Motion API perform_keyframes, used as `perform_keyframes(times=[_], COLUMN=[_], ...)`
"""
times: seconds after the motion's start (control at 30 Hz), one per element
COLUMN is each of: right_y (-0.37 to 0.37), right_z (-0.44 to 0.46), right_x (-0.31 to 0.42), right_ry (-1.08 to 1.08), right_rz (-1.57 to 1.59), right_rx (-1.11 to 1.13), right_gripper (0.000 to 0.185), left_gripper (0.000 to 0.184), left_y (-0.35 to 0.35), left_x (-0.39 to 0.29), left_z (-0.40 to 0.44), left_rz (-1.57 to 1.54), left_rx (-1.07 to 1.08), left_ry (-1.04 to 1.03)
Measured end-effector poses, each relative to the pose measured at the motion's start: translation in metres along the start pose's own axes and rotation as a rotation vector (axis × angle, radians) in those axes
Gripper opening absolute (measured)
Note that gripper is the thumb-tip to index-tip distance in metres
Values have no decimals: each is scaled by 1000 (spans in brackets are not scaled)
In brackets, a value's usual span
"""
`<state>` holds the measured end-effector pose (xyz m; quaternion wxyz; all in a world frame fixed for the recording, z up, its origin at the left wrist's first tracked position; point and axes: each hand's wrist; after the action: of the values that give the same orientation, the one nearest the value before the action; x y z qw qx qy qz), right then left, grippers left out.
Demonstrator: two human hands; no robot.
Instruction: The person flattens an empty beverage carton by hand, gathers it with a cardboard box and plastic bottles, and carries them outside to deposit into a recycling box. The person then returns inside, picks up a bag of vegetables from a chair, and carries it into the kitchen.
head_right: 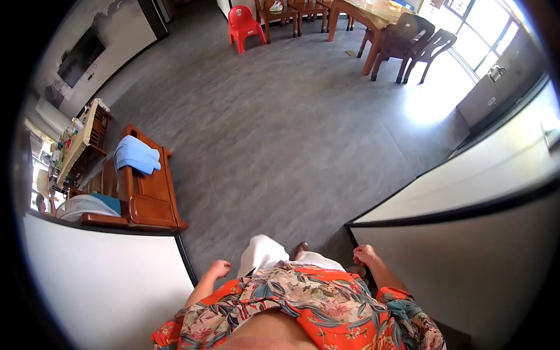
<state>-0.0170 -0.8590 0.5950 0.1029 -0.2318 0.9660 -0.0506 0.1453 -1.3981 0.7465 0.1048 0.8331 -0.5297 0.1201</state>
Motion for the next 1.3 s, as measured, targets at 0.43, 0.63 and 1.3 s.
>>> perform_keyframes(times=[0.43, 0.63, 1.3], right_y=[-10, -30, 76], right_z=[-6, -66, 61], right_x=[10, 9, 211], right_ry=[-74, -121, 227], right_rz=[32, 28, -14], right_rx=[24, -41, -69], right_gripper=[19, 19, 17], left_gripper=[22, 28, 29], left_y=[86, 221, 146], left_x=[24, -18, -15], left_z=[11, 103, 21], left_rz=[-67, 7, -173], left_rx=[202, -330, 263], left_ry=[287, -52, 436])
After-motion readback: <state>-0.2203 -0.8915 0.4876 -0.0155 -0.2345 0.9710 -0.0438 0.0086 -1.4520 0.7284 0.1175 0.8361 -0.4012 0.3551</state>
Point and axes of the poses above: each hand's wrist, its own z-axis towards the middle knuckle, its own y-axis out of the back of the hand, x = y × z, and after that the axes turned 10 degrees about z, right-handed
